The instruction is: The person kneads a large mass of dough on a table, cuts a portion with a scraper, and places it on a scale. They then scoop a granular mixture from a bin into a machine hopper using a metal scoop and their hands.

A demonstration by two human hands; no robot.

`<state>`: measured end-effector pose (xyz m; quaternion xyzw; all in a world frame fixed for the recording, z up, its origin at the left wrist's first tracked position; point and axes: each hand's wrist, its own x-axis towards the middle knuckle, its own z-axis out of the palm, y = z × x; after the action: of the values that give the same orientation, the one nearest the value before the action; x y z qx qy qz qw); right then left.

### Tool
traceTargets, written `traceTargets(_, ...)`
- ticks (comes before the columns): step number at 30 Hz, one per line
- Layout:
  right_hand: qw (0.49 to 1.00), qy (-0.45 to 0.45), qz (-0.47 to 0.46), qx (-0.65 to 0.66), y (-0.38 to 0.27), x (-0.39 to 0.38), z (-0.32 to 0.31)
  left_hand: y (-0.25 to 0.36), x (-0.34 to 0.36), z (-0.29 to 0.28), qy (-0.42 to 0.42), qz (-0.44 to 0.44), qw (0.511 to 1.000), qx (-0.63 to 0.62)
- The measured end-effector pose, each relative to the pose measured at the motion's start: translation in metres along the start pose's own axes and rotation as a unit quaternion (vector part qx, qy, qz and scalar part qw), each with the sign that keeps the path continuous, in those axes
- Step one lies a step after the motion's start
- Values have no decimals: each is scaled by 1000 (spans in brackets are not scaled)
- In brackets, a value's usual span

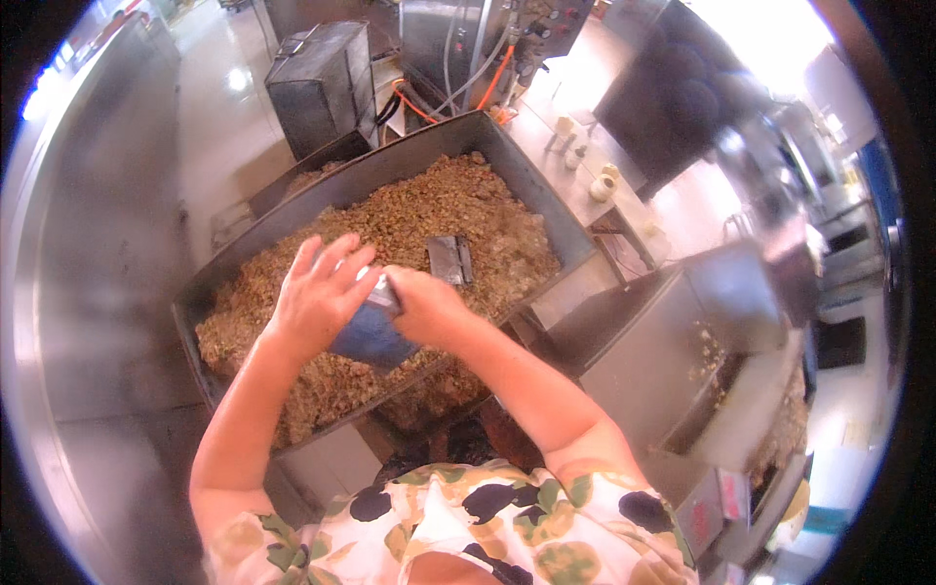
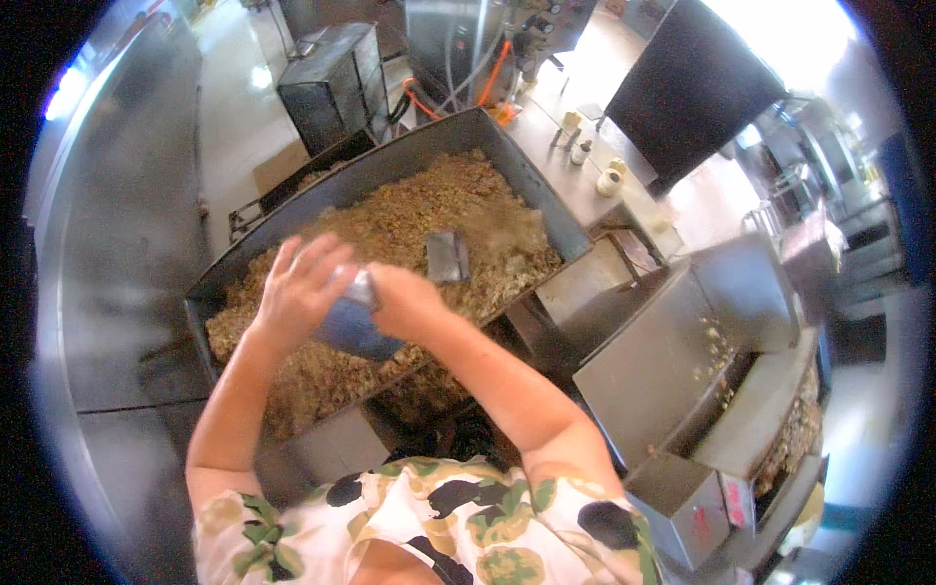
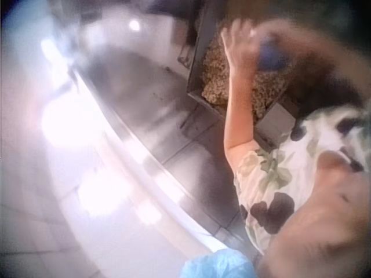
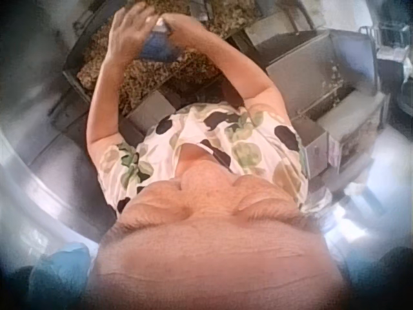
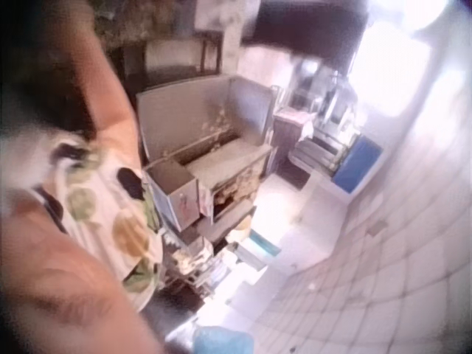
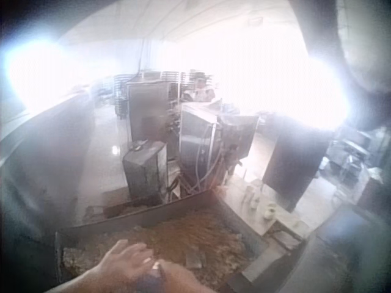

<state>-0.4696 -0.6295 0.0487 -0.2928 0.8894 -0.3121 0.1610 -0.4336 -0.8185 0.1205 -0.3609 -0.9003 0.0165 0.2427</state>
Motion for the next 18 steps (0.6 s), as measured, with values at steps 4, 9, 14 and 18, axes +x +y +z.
traceTargets(4, 972, 93, 199, 79, 40, 110, -12, -140, -15, 73, 176, -183, 963, -95)
traceTargets(9, 867, 297, 300, 265, 145, 31, -77, -82, -46, 209, -55, -358, 906, -218)
traceTargets(14, 789, 450, 264, 325, 221, 114, -116, -160, 41, 315, -322, -26, 933, -161)
traceTargets(18, 806, 401, 330, 284, 295, 17, -138, -19, 77, 397, -311, 59, 946, -78)
